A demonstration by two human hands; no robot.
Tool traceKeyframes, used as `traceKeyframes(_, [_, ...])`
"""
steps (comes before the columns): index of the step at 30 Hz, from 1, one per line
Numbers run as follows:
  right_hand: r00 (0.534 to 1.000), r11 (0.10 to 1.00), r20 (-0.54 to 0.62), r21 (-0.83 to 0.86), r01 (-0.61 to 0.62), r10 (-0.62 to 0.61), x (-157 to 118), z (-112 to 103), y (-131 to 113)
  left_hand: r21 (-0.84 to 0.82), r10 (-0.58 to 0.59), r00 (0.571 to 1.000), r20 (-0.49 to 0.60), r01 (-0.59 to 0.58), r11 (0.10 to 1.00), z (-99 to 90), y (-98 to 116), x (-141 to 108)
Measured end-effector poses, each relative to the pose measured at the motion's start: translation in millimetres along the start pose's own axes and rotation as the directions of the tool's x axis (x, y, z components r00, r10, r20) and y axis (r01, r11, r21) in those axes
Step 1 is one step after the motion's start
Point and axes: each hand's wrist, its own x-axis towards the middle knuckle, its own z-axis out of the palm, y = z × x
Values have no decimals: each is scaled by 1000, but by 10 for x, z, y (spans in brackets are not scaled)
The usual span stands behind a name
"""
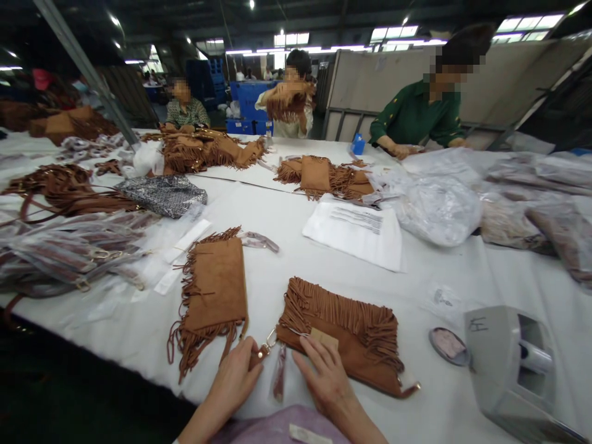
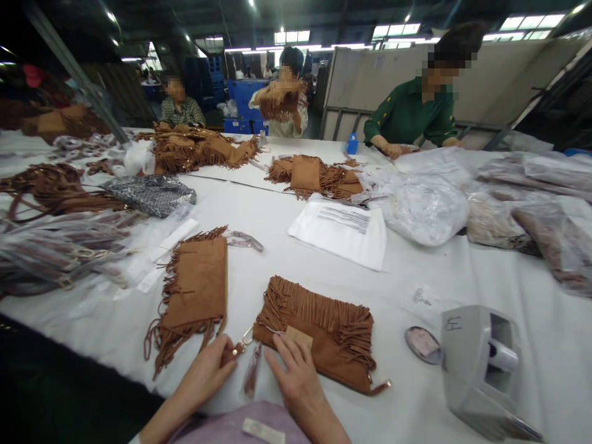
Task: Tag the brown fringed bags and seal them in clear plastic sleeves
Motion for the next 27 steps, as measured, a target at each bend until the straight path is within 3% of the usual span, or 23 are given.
traceKeyframes(4, [994, 986, 63, 144, 83, -93, 207, 126, -232, -1, 56, 998, 13, -56, 998, -295, 46, 140])
traceKeyframes(8, [990, 977, 130, 210, 31, -60, 253, 183, -290, 361, 187, 982, 33, -187, 914, -677, 171, 352])
traceKeyframes(11, [994, 977, 103, 213, 23, -46, 180, 202, -274, 534, 229, 971, 73, -231, 813, -834, 252, 497])
traceKeyframes(16, [998, 976, 56, 219, -6, -7, 90, 282, -287, 609, 280, 955, 96, -279, 742, -845, 283, 682])
traceKeyframes(27, [996, 965, 82, 259, -37, 16, 82, 318, -279, 616, 246, 967, 70, -236, 752, -760, 247, 832])
